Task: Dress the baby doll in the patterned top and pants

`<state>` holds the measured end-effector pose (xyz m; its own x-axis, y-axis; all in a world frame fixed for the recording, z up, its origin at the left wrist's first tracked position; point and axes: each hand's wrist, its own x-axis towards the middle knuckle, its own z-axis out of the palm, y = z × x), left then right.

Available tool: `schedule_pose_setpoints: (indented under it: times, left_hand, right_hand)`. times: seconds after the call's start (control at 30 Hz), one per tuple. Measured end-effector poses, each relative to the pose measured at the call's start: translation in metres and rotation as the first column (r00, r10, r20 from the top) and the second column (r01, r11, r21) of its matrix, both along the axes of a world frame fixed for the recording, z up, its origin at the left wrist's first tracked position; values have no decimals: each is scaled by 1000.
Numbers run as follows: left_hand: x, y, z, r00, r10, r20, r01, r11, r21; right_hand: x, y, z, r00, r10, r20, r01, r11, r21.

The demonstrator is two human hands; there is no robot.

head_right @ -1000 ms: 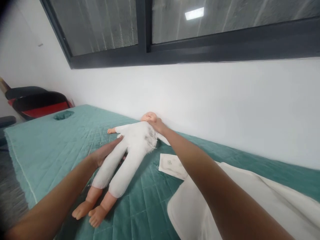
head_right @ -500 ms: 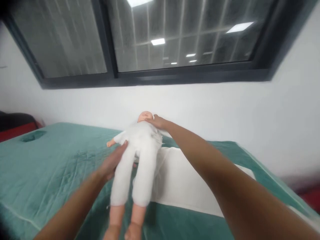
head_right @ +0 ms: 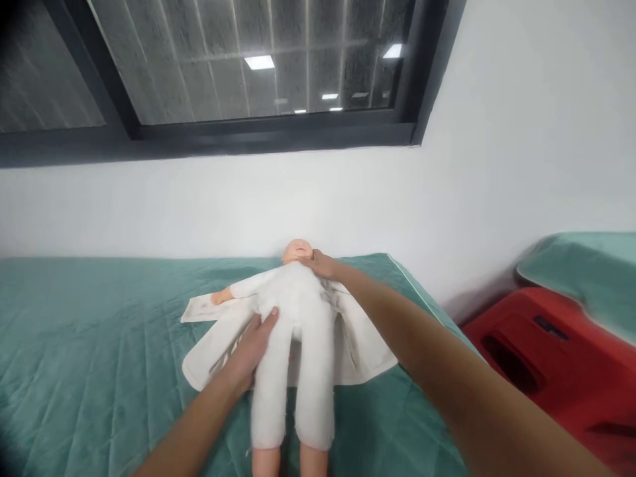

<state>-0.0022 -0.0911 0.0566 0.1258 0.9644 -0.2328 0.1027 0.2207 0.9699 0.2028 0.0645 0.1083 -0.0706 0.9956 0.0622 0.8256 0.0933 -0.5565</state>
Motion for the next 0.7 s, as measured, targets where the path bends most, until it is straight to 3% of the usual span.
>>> schedule_pose_setpoints:
  times: [0.13, 0.23, 0.3, 0.37, 0.5, 0.57, 0.7]
  left_hand:
    - [-13, 10, -6, 922, 159, -353, -83, 972, 220]
    - [-29, 27, -3, 744, 355, -567, -105, 899, 425]
    - [-35, 42, -3, 619, 448, -646, -106, 862, 496]
    - [-36, 55, -8, 528, 442, -726, -52, 869, 491]
    - [-32, 64, -26, 330, 388, -860, 89, 895, 438]
    - [-31, 63, -33, 293, 404, -866, 85, 891, 445]
    - [-33, 63, -37, 324, 426, -845, 45, 885, 463]
  right_hand:
    - [13, 1, 2, 998, 38, 40, -36, 998, -53]
    - [2, 1, 17, 978, -29, 208, 12, 996, 83]
    - [-23, -1, 25, 957, -9, 289, -38, 987, 157]
    - [-58, -5, 24, 936, 113, 332, -175, 971, 161]
    - [-127, -11, 5, 809, 374, 454, -439, 898, 43]
    - [-146, -6, -6, 753, 436, 493, -476, 878, -49]
    - [-153, 6, -16, 708, 468, 529, -477, 869, -132]
